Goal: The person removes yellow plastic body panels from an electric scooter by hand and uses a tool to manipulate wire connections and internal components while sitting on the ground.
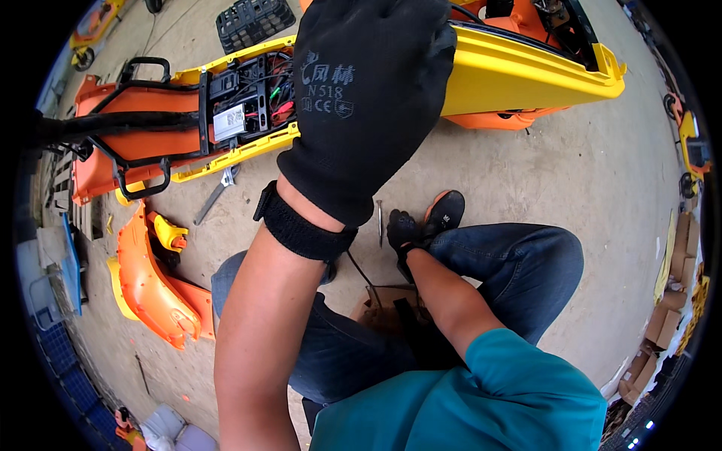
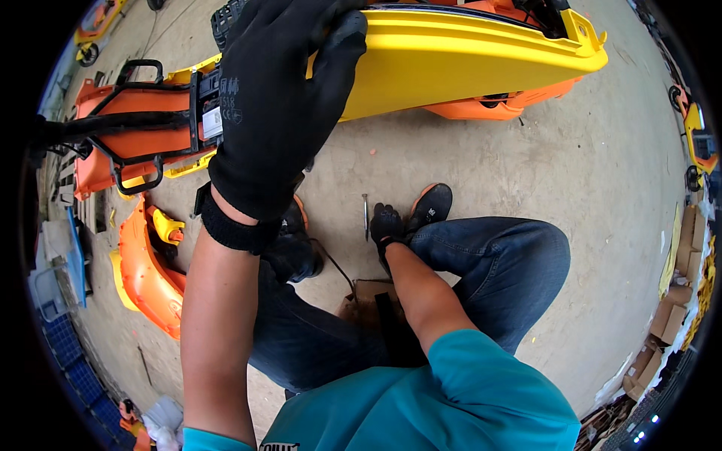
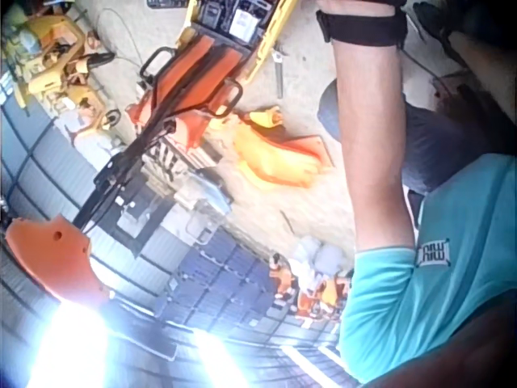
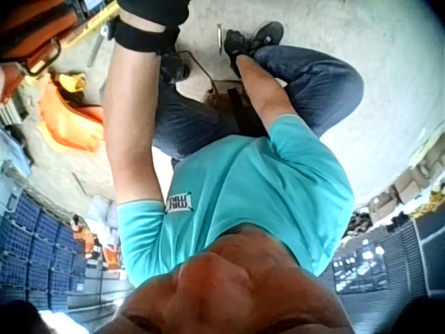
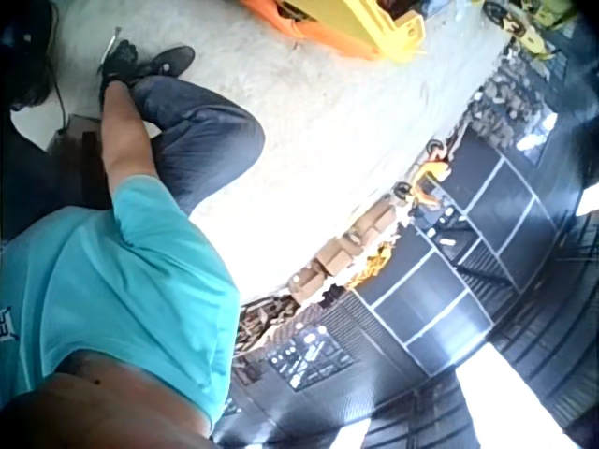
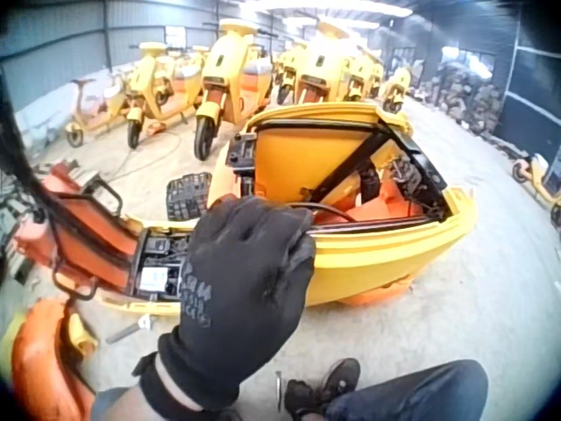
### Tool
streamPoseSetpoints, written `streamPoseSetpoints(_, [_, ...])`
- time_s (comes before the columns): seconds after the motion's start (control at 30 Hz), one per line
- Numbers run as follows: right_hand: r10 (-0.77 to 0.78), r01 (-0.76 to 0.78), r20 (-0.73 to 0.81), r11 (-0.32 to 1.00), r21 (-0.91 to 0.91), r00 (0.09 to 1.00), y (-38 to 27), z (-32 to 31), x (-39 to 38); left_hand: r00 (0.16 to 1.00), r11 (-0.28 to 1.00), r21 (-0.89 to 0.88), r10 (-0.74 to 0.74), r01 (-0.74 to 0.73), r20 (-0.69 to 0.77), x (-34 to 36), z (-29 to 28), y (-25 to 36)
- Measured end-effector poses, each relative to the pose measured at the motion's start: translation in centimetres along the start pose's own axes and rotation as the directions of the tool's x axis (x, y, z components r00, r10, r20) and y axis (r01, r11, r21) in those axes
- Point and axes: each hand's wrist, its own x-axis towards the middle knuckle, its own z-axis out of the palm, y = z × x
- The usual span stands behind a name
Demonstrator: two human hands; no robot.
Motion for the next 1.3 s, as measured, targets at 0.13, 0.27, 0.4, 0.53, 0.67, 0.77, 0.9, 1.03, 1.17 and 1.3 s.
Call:
streamPoseSetpoints(0.13, [-0.113,0.153,0.155,0.949,-0.275,0.981,0.0,-3.4,1.0,0.999,1.000,0.005,-0.019,0.019,-0.028,-0.3,0.1,0.1])
streamPoseSetpoints(0.27, [-0.157,0.277,0.304,0.872,-0.404,0.940,0.3,-3.3,0.6,0.997,0.999,0.036,-0.011,0.014,-0.074,-1.1,0.5,-0.5])
streamPoseSetpoints(0.4, [-0.206,0.269,0.189,0.865,-0.423,0.960,2.6,1.8,0.8,0.999,1.000,0.000,-0.020,0.020,-0.029,-1.5,1.5,-1.4])
streamPoseSetpoints(0.53, [-0.231,0.322,0.239,0.810,-0.489,0.943,2.7,1.9,0.7,0.996,0.997,-0.018,-0.071,0.070,-0.050,-1.7,1.9,-0.8])
streamPoseSetpoints(0.67, [-0.220,0.385,0.349,0.754,-0.532,0.911,3.4,3.7,0.6,0.994,0.994,0.046,-0.101,0.103,-0.044,-1.3,0.8,-0.1])
streamPoseSetpoints(0.77, [-0.225,0.423,0.423,0.778,-0.464,0.878,1.9,3.0,0.2,0.991,0.986,0.092,-0.136,0.137,-0.011,-1.7,0.3,-0.3])
streamPoseSetpoints(0.9, [-0.228,0.408,0.398,0.789,-0.459,0.889,3.2,2.0,0.9,0.991,0.990,0.048,-0.135,0.136,-0.012,-1.1,0.9,0.3])
streamPoseSetpoints(1.03, [-0.304,0.472,0.412,0.784,-0.404,0.859,1.6,2.4,0.8,0.984,0.979,0.117,-0.173,0.168,0.035,-1.6,0.1,0.1])
streamPoseSetpoints(1.17, [-0.337,0.489,0.399,0.784,-0.383,0.853,1.8,2.0,1.4,0.987,0.983,0.088,-0.158,0.159,-0.013,-1.5,0.4,0.3])
streamPoseSetpoints(1.3, [-0.377,0.517,0.395,0.780,-0.352,0.838,1.9,1.9,2.4,0.983,0.983,0.061,-0.177,0.174,0.042,-1.4,0.4,0.4])
